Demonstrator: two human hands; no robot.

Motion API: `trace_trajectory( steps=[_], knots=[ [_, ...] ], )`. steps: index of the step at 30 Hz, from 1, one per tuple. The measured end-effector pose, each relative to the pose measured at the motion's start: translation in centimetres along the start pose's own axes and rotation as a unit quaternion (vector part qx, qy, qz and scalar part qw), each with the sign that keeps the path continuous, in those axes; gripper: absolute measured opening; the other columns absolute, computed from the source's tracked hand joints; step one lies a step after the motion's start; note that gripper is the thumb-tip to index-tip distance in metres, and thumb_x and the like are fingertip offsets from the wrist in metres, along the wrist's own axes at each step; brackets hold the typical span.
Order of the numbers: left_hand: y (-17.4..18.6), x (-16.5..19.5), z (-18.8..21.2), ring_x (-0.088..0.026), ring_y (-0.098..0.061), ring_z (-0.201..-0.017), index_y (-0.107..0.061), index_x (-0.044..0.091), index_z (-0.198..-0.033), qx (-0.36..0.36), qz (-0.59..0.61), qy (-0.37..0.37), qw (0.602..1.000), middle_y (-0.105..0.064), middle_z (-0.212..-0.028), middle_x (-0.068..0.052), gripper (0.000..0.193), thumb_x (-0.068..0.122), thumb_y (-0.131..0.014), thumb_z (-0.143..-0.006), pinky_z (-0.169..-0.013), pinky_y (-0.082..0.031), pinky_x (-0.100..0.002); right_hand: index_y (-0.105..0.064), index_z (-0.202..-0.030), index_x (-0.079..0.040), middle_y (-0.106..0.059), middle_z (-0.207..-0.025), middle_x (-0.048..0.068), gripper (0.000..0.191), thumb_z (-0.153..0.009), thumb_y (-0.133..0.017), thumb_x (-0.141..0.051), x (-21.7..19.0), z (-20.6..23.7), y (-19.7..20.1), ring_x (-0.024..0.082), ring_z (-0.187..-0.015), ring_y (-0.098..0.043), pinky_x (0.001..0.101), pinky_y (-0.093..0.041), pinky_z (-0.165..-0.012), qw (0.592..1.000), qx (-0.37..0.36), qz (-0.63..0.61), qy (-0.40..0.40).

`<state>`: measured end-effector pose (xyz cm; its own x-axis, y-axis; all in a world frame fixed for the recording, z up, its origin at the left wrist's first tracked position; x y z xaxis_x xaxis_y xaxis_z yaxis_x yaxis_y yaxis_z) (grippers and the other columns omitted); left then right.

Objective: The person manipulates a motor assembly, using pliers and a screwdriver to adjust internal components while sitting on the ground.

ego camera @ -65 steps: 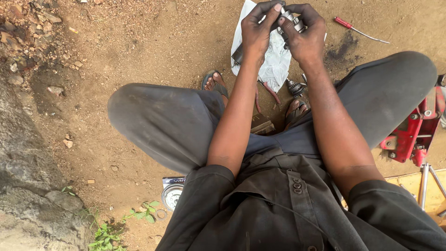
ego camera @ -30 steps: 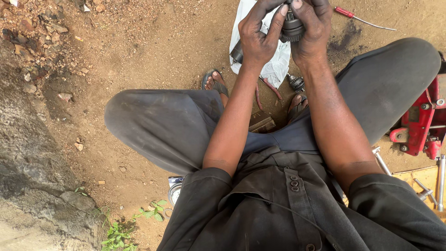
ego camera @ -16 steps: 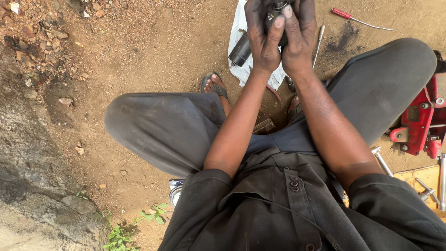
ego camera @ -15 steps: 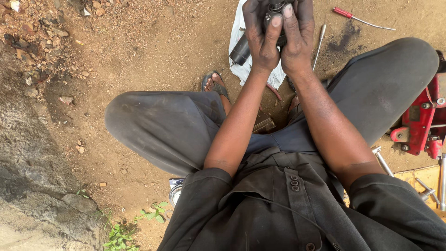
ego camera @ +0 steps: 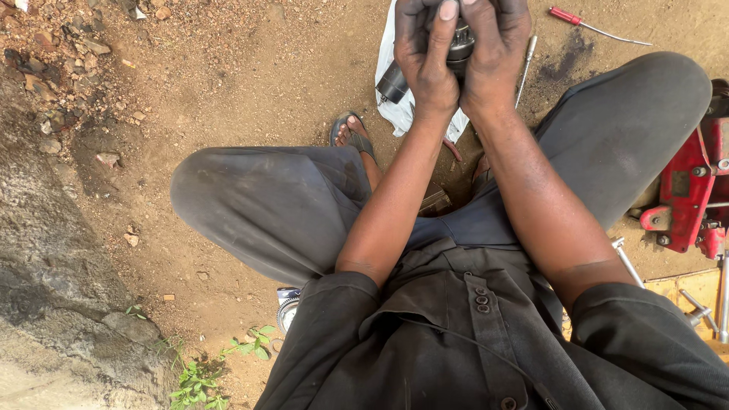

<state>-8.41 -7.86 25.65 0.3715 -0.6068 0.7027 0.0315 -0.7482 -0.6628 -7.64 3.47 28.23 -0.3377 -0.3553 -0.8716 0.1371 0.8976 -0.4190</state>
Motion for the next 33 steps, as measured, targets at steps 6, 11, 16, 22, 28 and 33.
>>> trace_trajectory(
  steps=[6,11,16,22,28,33],
  knots=[
    [1.2,-2.4,0.0,-0.019,-0.066,-0.105,-0.054,0.004,-0.132,0.0,0.047,0.087,0.995,-0.064,-0.11,-0.01,0.044,0.028,-0.072,-0.1,-0.093,-0.057,-0.035,-0.069,-0.114,-0.002,-0.069,-0.102,0.004,0.022,-0.104,-0.073,-0.021,1.3,-0.1,0.3,0.014,-0.096,-0.067,0.0334,-0.058,-0.086,0.996,-0.018,-0.068,-0.056],
    [1.6,-5.9,1.0,-0.023,-0.064,-0.118,-0.052,-0.001,-0.142,-0.038,-0.033,0.173,0.984,-0.061,-0.123,-0.015,0.061,0.047,-0.054,-0.105,-0.103,-0.055,-0.041,-0.071,-0.113,-0.002,-0.07,-0.103,0.006,0.021,-0.104,-0.073,-0.021,-0.1,-0.2,1.3,0.015,-0.098,-0.067,0.032,-0.057,-0.088,0.999,-0.013,0.031,0.012],
    [1.2,-6.5,2.0,-0.02,-0.058,-0.115,-0.052,-0.001,-0.135,-0.021,0.027,0.187,0.982,-0.058,-0.118,-0.012,0.053,0.046,-0.048,-0.111,-0.106,-0.049,-0.04,-0.07,-0.113,-0.001,-0.069,-0.102,0.006,0.014,-0.106,-0.07,-0.014,-1.3,-0.5,1.4,0.014,-0.092,-0.062,0.0315,-0.052,-0.084,0.993,-0.023,0.097,0.06],
    [0.3,-2.4,1.5,-0.015,-0.053,-0.099,-0.051,0.004,-0.121,-0.045,-0.053,0.075,0.995,-0.052,-0.106,-0.006,0.039,0.043,-0.044,-0.116,-0.096,-0.046,-0.033,-0.067,-0.119,-0.003,-0.065,-0.107,0.008,0.014,-0.108,-0.066,-0.013,-2.8,0.7,-0.6,0.015,-0.098,-0.062,0.0329,-0.051,-0.088,0.961,-0.031,0.238,0.138],
    [0.8,-1.2,0.6,-0.016,-0.052,-0.118,-0.045,0.007,-0.136,-0.017,-0.119,0.037,0.992,-0.051,-0.12,-0.007,0.047,0.044,-0.045,-0.107,-0.106,-0.042,-0.033,-0.073,-0.118,-0.007,-0.062,-0.112,0.01,0.017,-0.103,-0.074,-0.015,-4.2,1.2,-1.3,0.025,-0.111,-0.054,0.0483,-0.042,-0.096,0.829,-0.03,0.466,0.309],
    [1.1,-2.7,0.5,-0.022,-0.056,-0.103,-0.053,-0.001,-0.123,-0.026,-0.038,0.088,0.995,-0.054,-0.105,-0.013,0.04,0.037,-0.045,-0.115,-0.099,-0.046,-0.043,-0.07,-0.121,-0.004,-0.065,-0.105,0.01,0.018,-0.105,-0.069,-0.012,-1.6,0.0,0.5,0.023,-0.106,-0.06,0.0449,-0.048,-0.095,0.908,-0.059,0.319,0.264]
  ],
)
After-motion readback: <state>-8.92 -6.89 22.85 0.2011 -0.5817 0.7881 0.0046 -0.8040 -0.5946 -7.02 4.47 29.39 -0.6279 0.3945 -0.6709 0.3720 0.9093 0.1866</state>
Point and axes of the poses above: each hand's wrist, its own z-axis away from the middle knuckle, its own y-axis out of the back of the hand, x = y × z, the point moved 10 cm from there along -z, towards the middle knuckle
